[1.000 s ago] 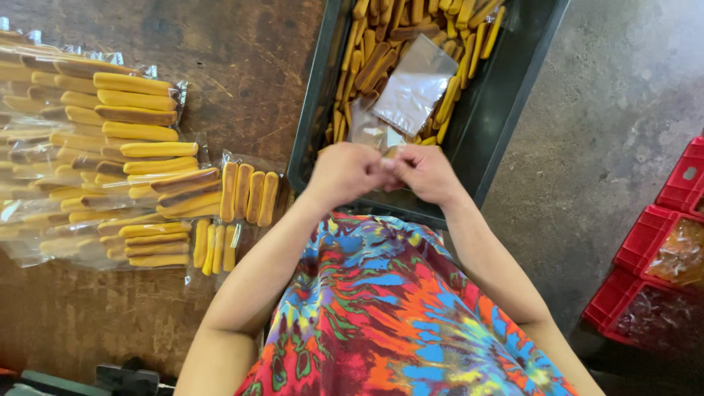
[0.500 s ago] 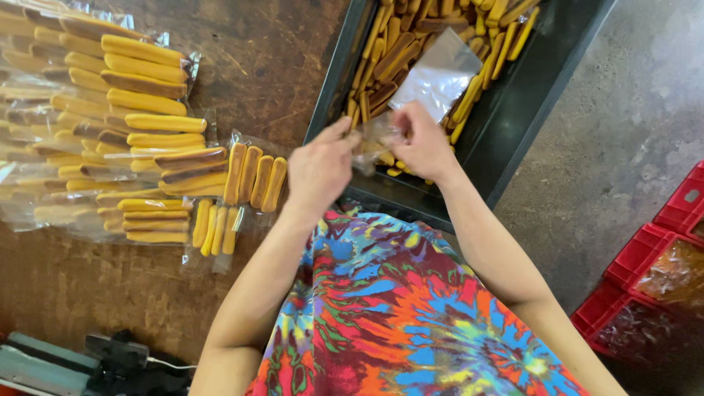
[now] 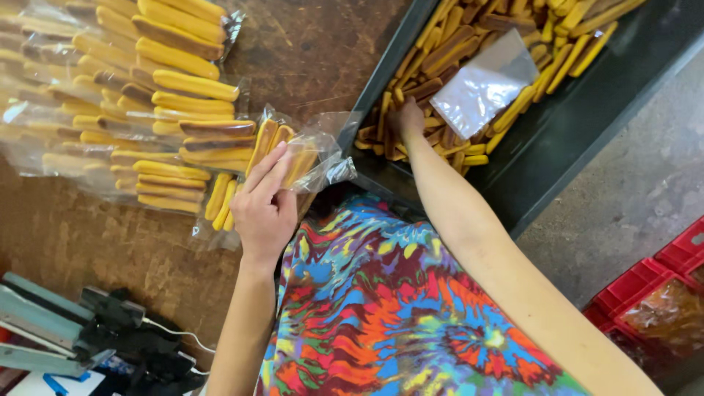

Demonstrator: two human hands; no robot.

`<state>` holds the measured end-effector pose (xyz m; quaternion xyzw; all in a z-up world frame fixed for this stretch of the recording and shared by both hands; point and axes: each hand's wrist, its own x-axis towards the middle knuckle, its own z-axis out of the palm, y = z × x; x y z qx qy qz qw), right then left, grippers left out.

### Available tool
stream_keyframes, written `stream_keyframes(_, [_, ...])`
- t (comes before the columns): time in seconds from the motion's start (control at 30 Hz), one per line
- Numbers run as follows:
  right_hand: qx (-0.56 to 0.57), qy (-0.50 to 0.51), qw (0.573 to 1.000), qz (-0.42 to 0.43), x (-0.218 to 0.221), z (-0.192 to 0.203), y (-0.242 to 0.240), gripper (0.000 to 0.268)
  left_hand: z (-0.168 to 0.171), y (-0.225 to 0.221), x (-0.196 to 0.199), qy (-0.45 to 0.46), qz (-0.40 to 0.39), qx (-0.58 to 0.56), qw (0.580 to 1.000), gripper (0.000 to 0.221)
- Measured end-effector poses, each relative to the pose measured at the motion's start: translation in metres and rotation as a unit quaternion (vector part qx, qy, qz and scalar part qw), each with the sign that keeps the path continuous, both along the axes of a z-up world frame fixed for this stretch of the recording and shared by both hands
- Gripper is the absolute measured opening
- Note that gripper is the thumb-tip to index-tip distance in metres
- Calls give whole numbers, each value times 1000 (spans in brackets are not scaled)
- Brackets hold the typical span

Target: The person picks up breadsticks from a large black bin and places them into small clear plastic bags, arranging the completed bags in organized rows on a wooden work surface.

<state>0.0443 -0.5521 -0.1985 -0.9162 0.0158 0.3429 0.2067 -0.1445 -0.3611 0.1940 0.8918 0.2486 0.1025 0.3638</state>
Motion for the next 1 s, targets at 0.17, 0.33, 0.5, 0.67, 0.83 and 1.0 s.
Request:
stream_keyframes(0.17, [19,66,997,-17,1,13,-10,61,-6,9,-23,-6,70,-32,997,44])
stream_keyframes(0.33, [-86,158,984,16,-25,23,-22,62,-18,8,-21,-10,73,-65,995,45])
stream_keyframes(0.5, [-46,136,984,-107,-31,27,-32,57,-15,1,-12,-29,32,-76,996,48])
stream_keyframes(0.67, [85,-32,992,-86,-32,9,-22,52,-16,-3,-4,-32,21,-75,996,48])
stream_keyframes(0.83, [-16,-13,989,-145,-26,-5,15,64,-12,-14,2,-47,21,-89,995,43])
stream_keyframes(1.0, [44,36,989,-138,-25,10,12,51,-10,-20,8,-52,18,-81,995,36])
